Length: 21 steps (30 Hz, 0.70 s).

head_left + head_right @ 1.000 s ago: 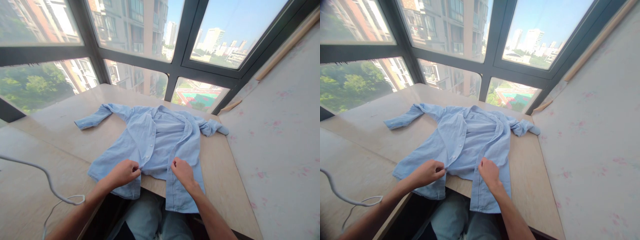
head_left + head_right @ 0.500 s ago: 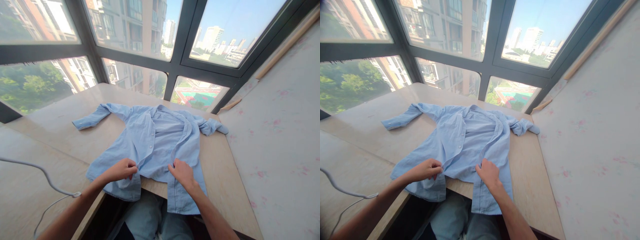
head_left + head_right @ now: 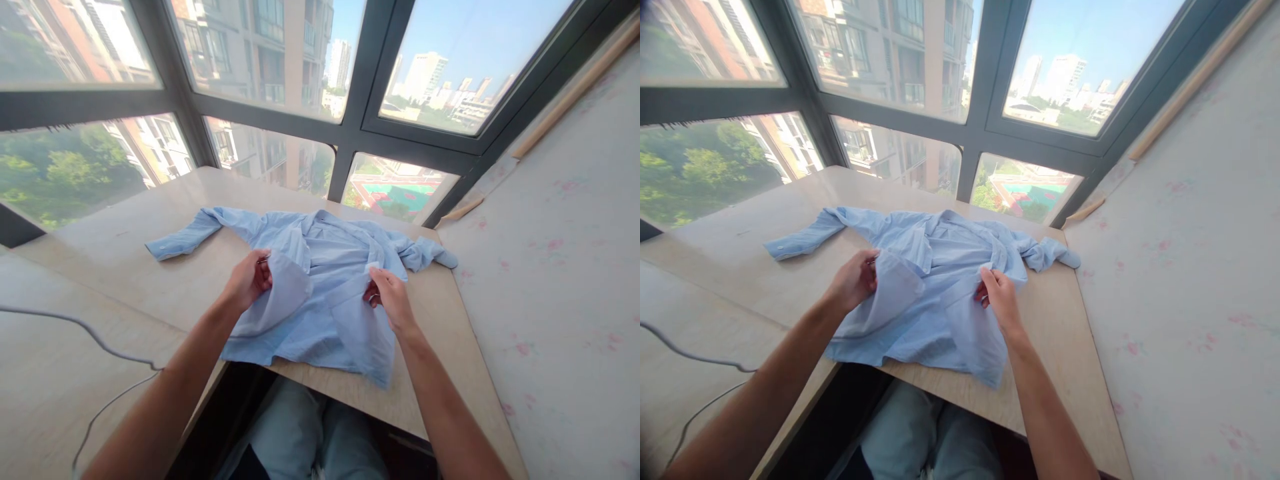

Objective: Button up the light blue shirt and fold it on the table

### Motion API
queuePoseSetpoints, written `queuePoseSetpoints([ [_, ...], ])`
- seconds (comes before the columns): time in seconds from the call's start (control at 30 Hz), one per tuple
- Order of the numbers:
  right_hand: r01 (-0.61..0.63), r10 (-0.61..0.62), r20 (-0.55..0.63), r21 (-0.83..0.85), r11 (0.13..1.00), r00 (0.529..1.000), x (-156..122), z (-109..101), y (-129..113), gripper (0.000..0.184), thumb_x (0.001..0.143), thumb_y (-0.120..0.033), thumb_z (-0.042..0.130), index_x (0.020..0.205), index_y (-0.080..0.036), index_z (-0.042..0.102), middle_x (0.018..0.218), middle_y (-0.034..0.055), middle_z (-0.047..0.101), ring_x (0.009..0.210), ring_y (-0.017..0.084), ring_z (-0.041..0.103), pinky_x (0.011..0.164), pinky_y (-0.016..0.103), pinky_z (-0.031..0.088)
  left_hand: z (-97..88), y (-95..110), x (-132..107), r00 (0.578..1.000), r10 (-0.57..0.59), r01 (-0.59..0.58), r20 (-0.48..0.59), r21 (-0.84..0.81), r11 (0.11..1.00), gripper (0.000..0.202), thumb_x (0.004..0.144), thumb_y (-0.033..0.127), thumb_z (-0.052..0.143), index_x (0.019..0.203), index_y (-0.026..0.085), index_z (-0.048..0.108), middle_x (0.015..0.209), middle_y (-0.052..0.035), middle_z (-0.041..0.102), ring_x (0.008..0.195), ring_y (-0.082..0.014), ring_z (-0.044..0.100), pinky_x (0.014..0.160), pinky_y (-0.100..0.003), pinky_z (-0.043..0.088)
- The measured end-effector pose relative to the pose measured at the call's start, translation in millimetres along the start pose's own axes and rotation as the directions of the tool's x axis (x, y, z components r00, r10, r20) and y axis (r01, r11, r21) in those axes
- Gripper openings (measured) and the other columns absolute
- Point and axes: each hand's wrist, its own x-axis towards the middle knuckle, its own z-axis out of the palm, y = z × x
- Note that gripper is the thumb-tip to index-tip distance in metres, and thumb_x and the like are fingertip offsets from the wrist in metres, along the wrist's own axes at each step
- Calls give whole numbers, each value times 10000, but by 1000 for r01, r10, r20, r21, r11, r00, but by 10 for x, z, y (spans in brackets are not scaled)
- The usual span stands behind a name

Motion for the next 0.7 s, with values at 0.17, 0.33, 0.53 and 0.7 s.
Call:
queuePoseSetpoints([
  [0.17,-7,13,134,-45,999,991,37,113,206,466,848,-530,542,1113,-151,602,1018,133,730,814,205,717,541,247,519,182,-232,61,985,31,-97,167,402,910,498,822,591,546,996,136,648,1010,-106,704,922,-230,666,691,-299,514],
  [0.33,10,4,116,-122,993,993,-319,-98,648,483,824,-531,591,1122,-154,637,992,124,734,828,236,717,651,330,569,-88,-534,-409,977,57,-180,207,647,741,477,858,559,548,1096,160,657,1004,-83,714,947,-243,665,801,-347,530],
  [0.53,240,-192,164,-366,899,968,-972,-335,1131,599,841,-305,540,1424,-199,445,1428,155,514,1297,276,526,1010,457,502,-198,-955,-965,888,196,-458,417,751,475,383,865,363,618,1219,216,628,1181,-93,670,1078,-235,631,947,-366,517],
  [0.7,284,-266,124,-617,734,956,-1200,-363,1359,692,820,-226,530,1492,-228,363,1527,137,387,1429,301,362,1127,531,382,-280,-1248,-991,820,259,-562,510,802,202,396,857,187,568,1247,224,626,1260,-110,648,1153,-257,610,983,-400,507],
])
